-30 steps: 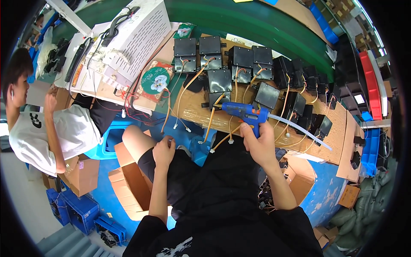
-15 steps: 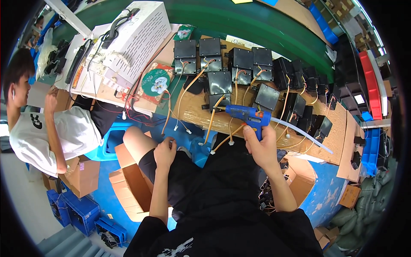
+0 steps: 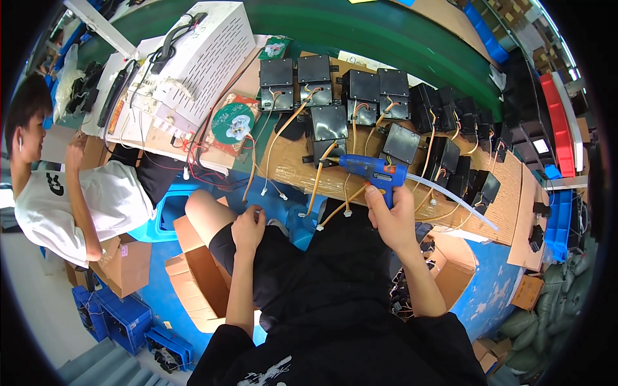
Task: Apply hot glue to secure wires on several small electronic components on a production workbench.
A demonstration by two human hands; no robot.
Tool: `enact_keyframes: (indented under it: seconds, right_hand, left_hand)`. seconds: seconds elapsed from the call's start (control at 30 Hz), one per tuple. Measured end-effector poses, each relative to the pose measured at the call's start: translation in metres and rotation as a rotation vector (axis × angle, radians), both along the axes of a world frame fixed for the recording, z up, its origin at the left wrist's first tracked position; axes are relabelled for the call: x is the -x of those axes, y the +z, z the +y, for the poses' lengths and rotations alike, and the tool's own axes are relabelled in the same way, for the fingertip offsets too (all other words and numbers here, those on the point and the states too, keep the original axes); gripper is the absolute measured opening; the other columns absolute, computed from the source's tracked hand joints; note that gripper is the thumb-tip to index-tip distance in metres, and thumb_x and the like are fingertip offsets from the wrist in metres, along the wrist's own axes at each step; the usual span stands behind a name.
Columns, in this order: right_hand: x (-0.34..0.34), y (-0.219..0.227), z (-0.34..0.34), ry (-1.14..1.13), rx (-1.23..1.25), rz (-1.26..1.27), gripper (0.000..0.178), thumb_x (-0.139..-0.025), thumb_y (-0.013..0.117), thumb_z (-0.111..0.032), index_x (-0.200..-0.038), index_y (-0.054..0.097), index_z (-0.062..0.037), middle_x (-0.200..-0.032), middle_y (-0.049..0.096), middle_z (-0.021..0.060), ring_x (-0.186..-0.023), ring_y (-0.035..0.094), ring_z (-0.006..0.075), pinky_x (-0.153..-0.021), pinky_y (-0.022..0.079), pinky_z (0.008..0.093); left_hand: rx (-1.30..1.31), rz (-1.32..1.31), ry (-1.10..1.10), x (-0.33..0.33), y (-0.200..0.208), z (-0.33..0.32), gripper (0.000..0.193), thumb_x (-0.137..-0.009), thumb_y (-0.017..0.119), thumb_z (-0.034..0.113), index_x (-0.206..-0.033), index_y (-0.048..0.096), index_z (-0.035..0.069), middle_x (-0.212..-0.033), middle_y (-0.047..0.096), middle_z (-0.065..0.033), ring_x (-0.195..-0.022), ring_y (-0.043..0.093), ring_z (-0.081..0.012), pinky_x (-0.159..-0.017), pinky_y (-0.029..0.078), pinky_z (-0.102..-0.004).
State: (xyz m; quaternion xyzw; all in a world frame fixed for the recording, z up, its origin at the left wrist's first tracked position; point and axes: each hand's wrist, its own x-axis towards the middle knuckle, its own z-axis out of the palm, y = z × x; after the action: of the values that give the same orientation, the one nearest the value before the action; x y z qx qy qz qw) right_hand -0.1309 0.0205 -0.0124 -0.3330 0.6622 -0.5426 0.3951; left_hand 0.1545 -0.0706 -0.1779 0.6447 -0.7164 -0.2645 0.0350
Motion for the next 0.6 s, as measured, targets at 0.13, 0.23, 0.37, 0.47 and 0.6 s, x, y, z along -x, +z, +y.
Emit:
enact_keyframes:
  seconds: [0.13,0.23,0.37,0.47,0.6]
  right_hand:
    - [0.000,-0.001,-0.001,-0.014,0.000,0.004,0.013,-0.098,0.056,-0.010,-0.107,0.057,0.0004,-0.071,0.053,0.0021,-0.046,0.041,0.0064,-0.042,0.031,0.0192]
    - [0.001,0.000,-0.001,-0.036,-0.015,-0.004,0.015,-0.094,0.061,-0.012,-0.106,0.060,-0.0024,-0.072,0.059,0.0011,-0.050,0.045,0.0077,-0.046,0.035,0.0211]
    - [0.000,0.009,0.004,-0.023,-0.049,-0.028,0.015,-0.095,0.060,-0.011,-0.106,0.060,-0.0010,-0.074,0.059,0.0021,-0.048,0.045,0.0077,-0.045,0.036,0.0200]
    - [0.003,0.017,0.007,-0.002,-0.042,-0.048,0.015,-0.097,0.058,-0.010,-0.107,0.058,0.0008,-0.076,0.060,0.0036,-0.047,0.046,0.0078,-0.044,0.037,0.0185]
    - [0.006,0.018,0.016,0.133,-0.155,-0.074,0.017,-0.096,0.059,-0.012,-0.110,0.059,-0.0013,-0.080,0.064,0.0044,-0.049,0.050,0.0085,-0.046,0.042,0.0202]
  left_hand:
    - [0.012,-0.003,-0.001,0.000,-0.002,-0.001,0.022,-0.091,0.058,0.026,-0.099,0.071,0.010,-0.074,0.070,-0.0061,-0.069,0.067,-0.0311,-0.064,0.051,-0.0371]
    - [0.010,-0.009,0.006,0.000,0.000,0.000,0.022,-0.091,0.058,0.026,-0.098,0.070,0.010,-0.075,0.070,-0.0063,-0.069,0.067,-0.0317,-0.065,0.051,-0.0374]
    - [0.020,-0.022,0.004,-0.001,-0.004,0.004,0.022,-0.091,0.058,0.027,-0.098,0.070,0.010,-0.076,0.071,-0.0064,-0.070,0.067,-0.0327,-0.065,0.052,-0.0385]
    - [0.052,-0.008,-0.022,0.002,-0.013,0.000,0.024,-0.091,0.058,0.029,-0.098,0.070,0.010,-0.077,0.071,-0.0075,-0.072,0.067,-0.0346,-0.065,0.052,-0.0410]
    - [0.143,-0.076,-0.071,-0.015,-0.041,0.004,0.027,-0.090,0.057,0.030,-0.099,0.069,0.008,-0.083,0.071,-0.0134,-0.075,0.066,-0.0385,-0.065,0.051,-0.0446]
